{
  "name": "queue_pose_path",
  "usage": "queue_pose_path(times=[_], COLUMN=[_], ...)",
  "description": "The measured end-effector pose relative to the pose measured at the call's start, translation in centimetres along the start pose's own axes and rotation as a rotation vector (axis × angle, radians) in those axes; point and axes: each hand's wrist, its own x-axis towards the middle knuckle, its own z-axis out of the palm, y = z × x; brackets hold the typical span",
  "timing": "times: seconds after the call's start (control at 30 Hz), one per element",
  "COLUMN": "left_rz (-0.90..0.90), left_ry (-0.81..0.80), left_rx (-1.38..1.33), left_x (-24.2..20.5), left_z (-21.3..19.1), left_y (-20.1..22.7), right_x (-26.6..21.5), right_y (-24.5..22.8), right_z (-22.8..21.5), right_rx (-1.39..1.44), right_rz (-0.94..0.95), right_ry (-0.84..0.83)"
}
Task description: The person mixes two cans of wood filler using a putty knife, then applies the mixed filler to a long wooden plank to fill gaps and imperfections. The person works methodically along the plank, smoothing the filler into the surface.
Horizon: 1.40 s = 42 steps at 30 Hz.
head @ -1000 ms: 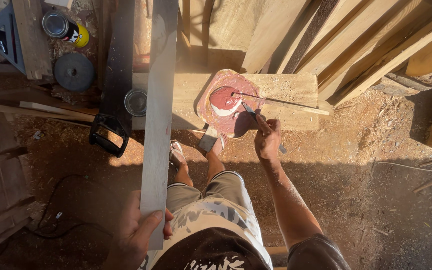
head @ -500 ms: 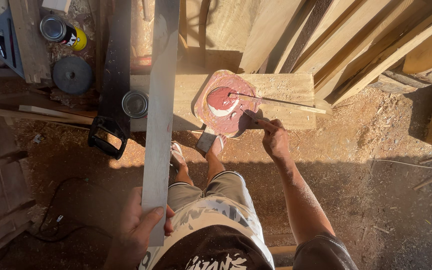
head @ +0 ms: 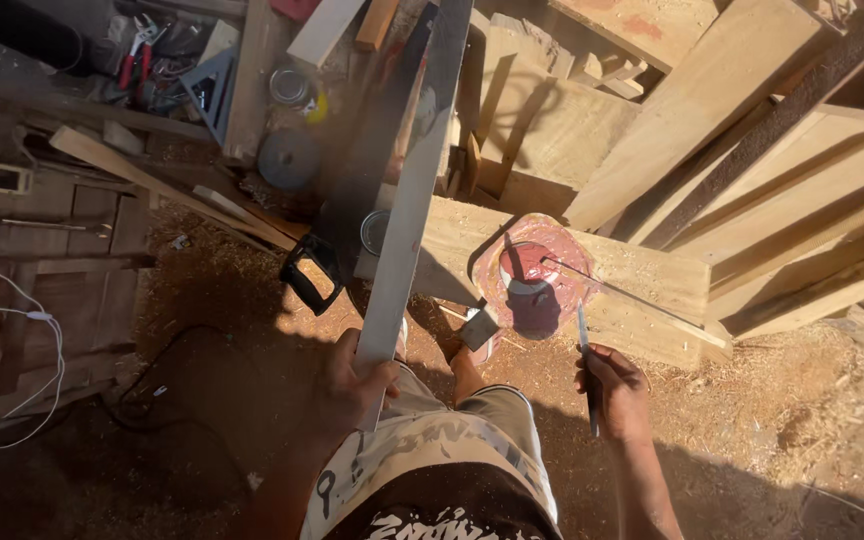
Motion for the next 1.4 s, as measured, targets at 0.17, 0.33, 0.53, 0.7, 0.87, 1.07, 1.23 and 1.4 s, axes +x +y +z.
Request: queue_pose_path(times=[0.17,0.33,0.53,0.7,0.87,1.07,1.23,1.4], left_rz=[0.131,0.071,0.468,0.147,0.381,0.320,0.549,0.467], left_ry=[0.194,0.239,0.108,-0.038,0.047,0.106,0.234,0.153], left_rx=[0.327,0.519,0.414,0.602,0.581,0.571,0.796,0.733], left_x=[4.7,8.8,16.4,27.3,33.9,34.6,32.2,29.4], left_z=[-4.4,-11.6,-17.6,-18.7,-16.8,-14.9,-16.9,-23.1], left_y=[-1.3,-1.2,-1.4,-2.1,-4.1,-5.7,-5.4,-7.8], right_x=[-0.4,-0.1,0.0,-1.6,-0.6,3.6,8.1,15.9], right_y=[-0.7,-1.3,0.2,0.6,-0.6,-1.7,0.6,4.1], right_z=[6.6,12.4,21.3,27.3,33.2,41.2,45.9,50.3], right_rx=[-0.058,-0.410,-0.188,-0.193,-0.213,-0.280,-0.403,-0.297], right_rz=[0.018,0.053,0.072,0.120,-0.012,-0.021,-0.045,0.066], right_ry=[-0.100,0.030,0.251,0.295,0.329,0.273,0.071,-0.051])
